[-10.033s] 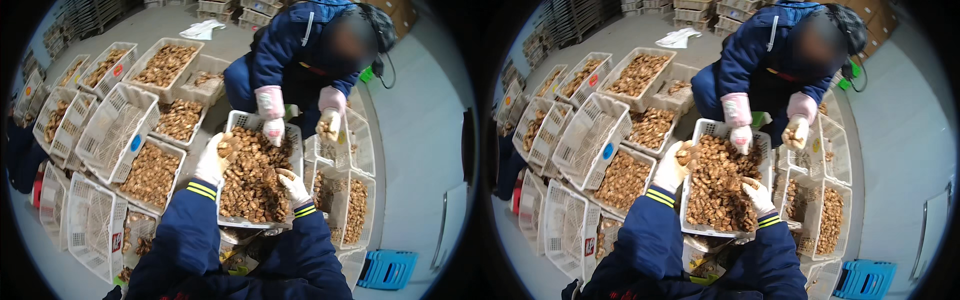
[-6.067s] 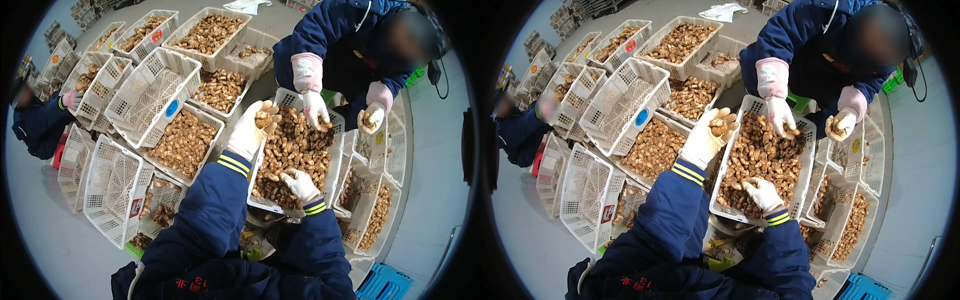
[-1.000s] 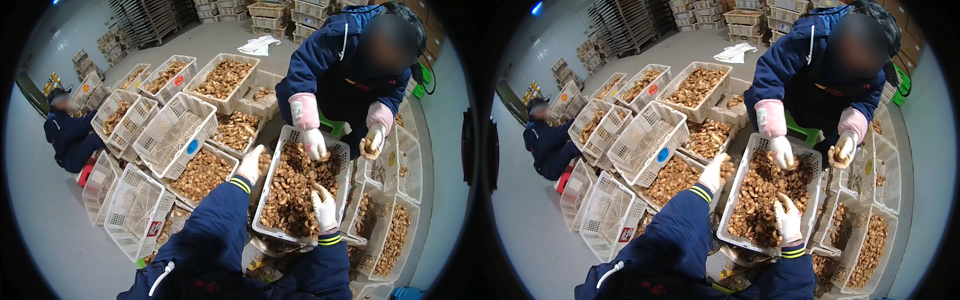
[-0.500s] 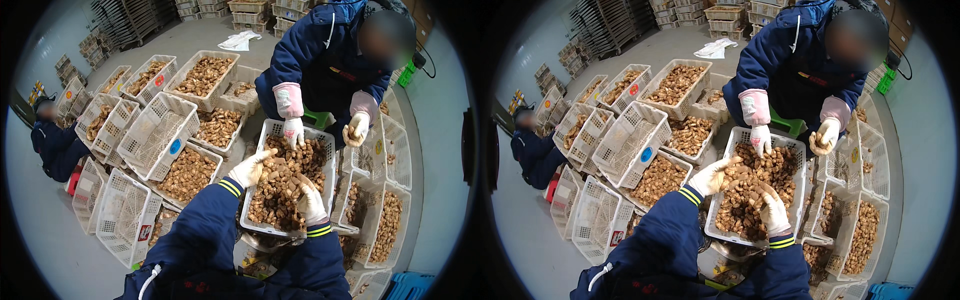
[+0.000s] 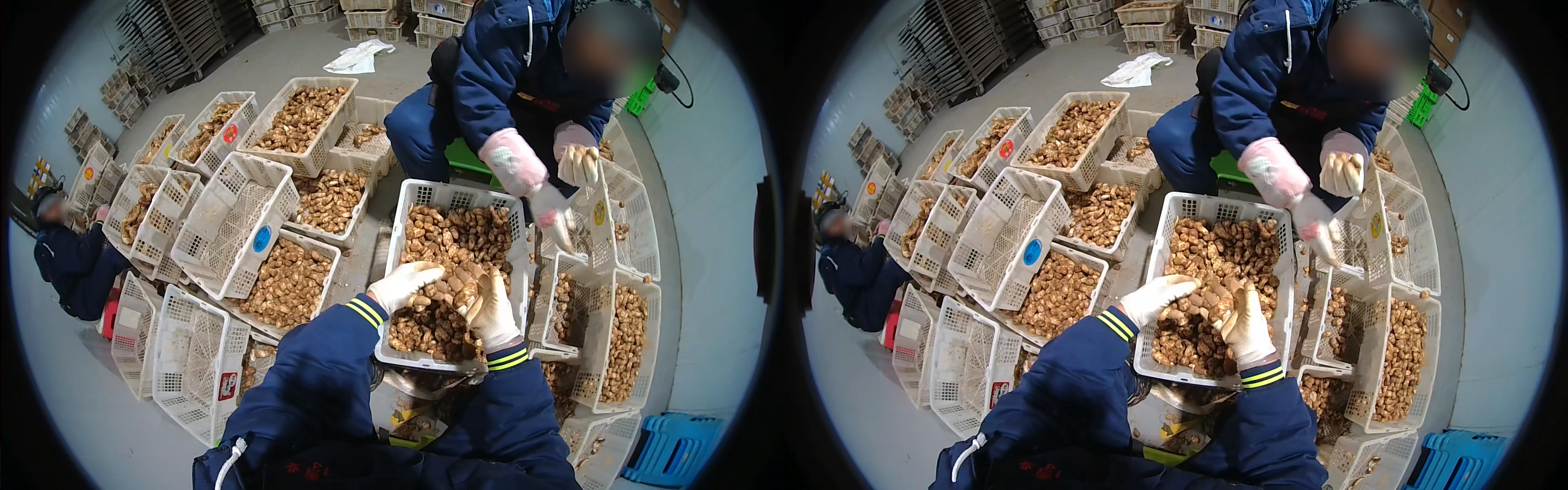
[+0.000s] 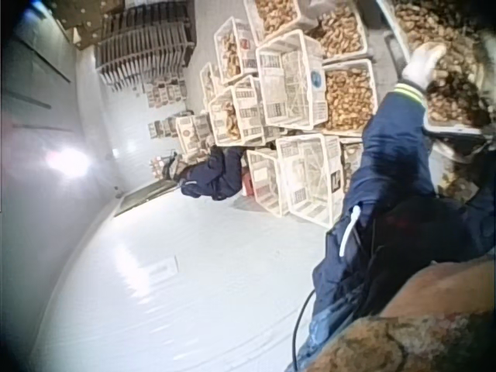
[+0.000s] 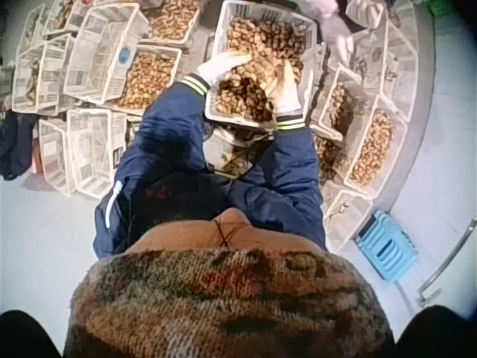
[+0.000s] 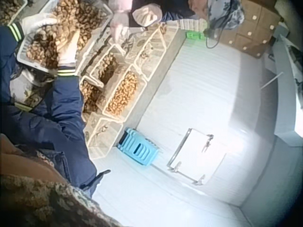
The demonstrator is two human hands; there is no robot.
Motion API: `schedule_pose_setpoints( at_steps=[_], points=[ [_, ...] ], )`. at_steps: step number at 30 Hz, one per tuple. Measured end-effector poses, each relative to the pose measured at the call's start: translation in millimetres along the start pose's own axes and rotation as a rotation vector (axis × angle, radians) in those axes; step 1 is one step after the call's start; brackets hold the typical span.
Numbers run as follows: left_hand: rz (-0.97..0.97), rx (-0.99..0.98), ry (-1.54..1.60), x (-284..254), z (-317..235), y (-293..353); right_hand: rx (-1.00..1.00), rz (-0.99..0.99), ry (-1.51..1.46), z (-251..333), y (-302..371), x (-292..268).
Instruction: The person sorts ginger roots from a central plastic crate into smaller surrounding crates by hand while sitting in a warehouse.
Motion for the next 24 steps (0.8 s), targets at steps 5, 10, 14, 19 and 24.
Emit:
schedule_pose_setpoints(
  at_steps=[5, 10, 14, 19, 24],
  points=[
    [-0.131, -0.007, -0.546, 16, 18, -9, -0.018, 0.151, 0.285, -11, 3, 23],
    [-0.236, 0.121, -0.226, 0, -4, 4, 0.000, 0.149, 0.128, 1, 8, 37],
    [-0.268, 0.322, 0.112, -16, -63, 51, -0.142, -0.063, 0.910, 30, 13, 5],
    [-0.390, 0.410, 0.501, -65, -49, 89, -0.115, 0.187, 1.944, -24, 16, 1],
    [-0.554, 0.381, 0.639, -104, -29, 78, -0.075, 0.212, 2.255, -80, 1, -38]
  ],
)
Point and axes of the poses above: each hand's wrist, its own y-axis away from the middle knuckle, its own x-axis out of the palm, z = x × y, the point moved 9 cm from there along -y, towards the middle knuckle, and after that the axes turned 11 degrees about -y, right-handed, at the moved point
